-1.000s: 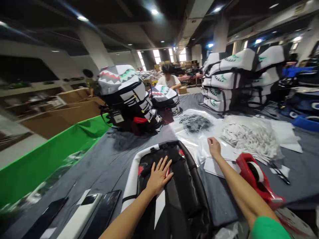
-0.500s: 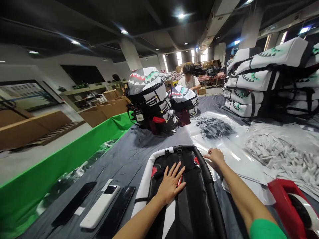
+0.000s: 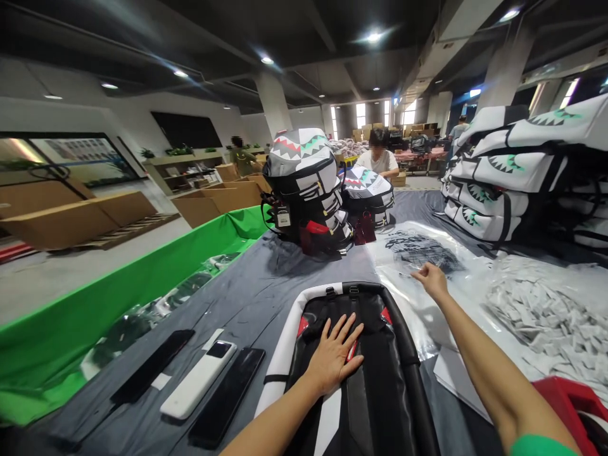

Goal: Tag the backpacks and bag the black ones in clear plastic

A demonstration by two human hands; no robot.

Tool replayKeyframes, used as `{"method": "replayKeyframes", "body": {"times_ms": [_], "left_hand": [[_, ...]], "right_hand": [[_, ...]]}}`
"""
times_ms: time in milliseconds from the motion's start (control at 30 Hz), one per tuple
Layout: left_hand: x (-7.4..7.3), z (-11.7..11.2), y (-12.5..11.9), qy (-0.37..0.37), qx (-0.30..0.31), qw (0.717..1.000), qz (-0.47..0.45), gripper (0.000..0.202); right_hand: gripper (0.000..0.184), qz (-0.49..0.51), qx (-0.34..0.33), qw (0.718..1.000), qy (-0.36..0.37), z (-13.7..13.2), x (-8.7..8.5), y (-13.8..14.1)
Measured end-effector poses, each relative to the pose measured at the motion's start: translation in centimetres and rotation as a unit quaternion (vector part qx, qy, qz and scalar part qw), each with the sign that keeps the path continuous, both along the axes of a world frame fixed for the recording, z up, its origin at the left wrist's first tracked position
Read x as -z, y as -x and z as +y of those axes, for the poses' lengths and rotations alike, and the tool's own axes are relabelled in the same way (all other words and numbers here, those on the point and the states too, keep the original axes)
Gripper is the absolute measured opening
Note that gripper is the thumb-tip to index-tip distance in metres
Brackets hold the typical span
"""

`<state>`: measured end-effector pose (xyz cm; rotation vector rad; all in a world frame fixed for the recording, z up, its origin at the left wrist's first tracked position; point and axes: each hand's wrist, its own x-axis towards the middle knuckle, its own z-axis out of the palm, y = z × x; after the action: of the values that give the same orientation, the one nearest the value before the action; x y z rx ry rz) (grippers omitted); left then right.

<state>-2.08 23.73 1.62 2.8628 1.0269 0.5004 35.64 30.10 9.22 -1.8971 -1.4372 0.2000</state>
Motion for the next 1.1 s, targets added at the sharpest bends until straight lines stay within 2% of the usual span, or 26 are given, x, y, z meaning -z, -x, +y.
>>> {"method": "replayKeyframes", "body": {"times_ms": [67,133,233,267,300,367,400,433,467,567,667,733,833,900,967,1000,1033,1100], "left_hand": [[0.0,0.1,0.0,0.012,0.002,1.0,-0.018,0.069],[-0.2,0.0,0.1,0.024,-0.004,0.998,-0.057,0.069],[-1.1,-0.6,0.2,0.083,0.001,0.979,-0.184,0.067],[-1.5,-1.1,0.1,0.126,-0.003,0.957,-0.26,0.066],[-1.9,-1.6,0.1,0.175,-0.015,0.922,-0.345,0.065],[-2.7,-2.7,0.2,0.26,-0.06,0.832,-0.486,0.062],[-3.1,-3.2,0.4,0.284,-0.086,0.796,-0.528,0.06],[-3.4,-3.7,0.7,0.294,-0.108,0.774,-0.55,0.059],[-3.6,-4.0,1.0,0.293,-0.124,0.766,-0.558,0.059],[-4.1,-4.3,2.5,0.275,-0.166,0.76,-0.565,0.06],[-4.6,-4.4,4.0,0.259,-0.182,0.77,-0.554,0.054],[-4.9,-4.6,4.8,0.251,-0.181,0.786,-0.535,0.047],[-5.6,-5.1,5.7,0.248,-0.182,0.812,-0.497,0.033],[-6.3,-5.5,6.0,0.194,-0.19,0.853,-0.445,0.039],[-7.0,-5.8,5.9,0.086,-0.201,0.908,-0.358,0.06],[-7.3,-5.8,5.7,0.035,-0.202,0.928,-0.311,0.063],[-7.5,-5.6,5.6,0.002,-0.201,0.94,-0.275,0.06],[-7.7,-4.7,5.3,-0.011,-0.198,0.947,-0.252,0.041]], "right_hand": [[0.055,-0.005,-0.034,0.998,-0.048,-0.3,-2.2,2.4],[0.054,-0.006,-0.098,0.992,-0.075,-1.4,-3.6,6.3],[0.043,-0.006,-0.202,0.976,-0.08,-4.2,-4.1,13.8],[0.038,-0.006,-0.231,0.97,-0.075,-5.3,-3.8,16.3],[0.032,-0.005,-0.254,0.965,-0.068,-6.4,-3.4,18.6],[0.021,0.0,-0.286,0.957,-0.055,-8.5,-2.6,22.4],[0.017,0.005,-0.297,0.954,-0.048,-9.4,-2.3,23.8],[0.014,0.01,-0.307,0.951,-0.042,-10.2,-2.0,24.8],[0.014,0.016,-0.314,0.949,-0.035,-10.9,-1.7,25.5],[0.018,0.03,-0.318,0.947,-0.013,-12.4,-1.7,26.2],[0.006,0.025,-0.308,0.951,0.001,-12.9,-2.3,25.6],[0.009,0.015,-0.284,0.959,-0.003,-12.5,-2.9,25.3],[0.021,-0.011,-0.204,0.979,-0.017,-11.5,-3.4,25.5],[0.026,-0.043,-0.161,0.986,-0.021,-11.0,-3.4,26.5],[0.021,-0.086,-0.163,0.983,-0.023,-11.2,-3.4,27.8],[0.018,-0.11,-0.179,0.977,-0.024,-11.4,-3.4,28.5],[0.02,-0.134,-0.196,0.971,-0.027,-11.7,-3.4,29.0],[0.028,-0.179,-0.216,0.959,-0.034,-12.4,-3.5,29.0]]}}
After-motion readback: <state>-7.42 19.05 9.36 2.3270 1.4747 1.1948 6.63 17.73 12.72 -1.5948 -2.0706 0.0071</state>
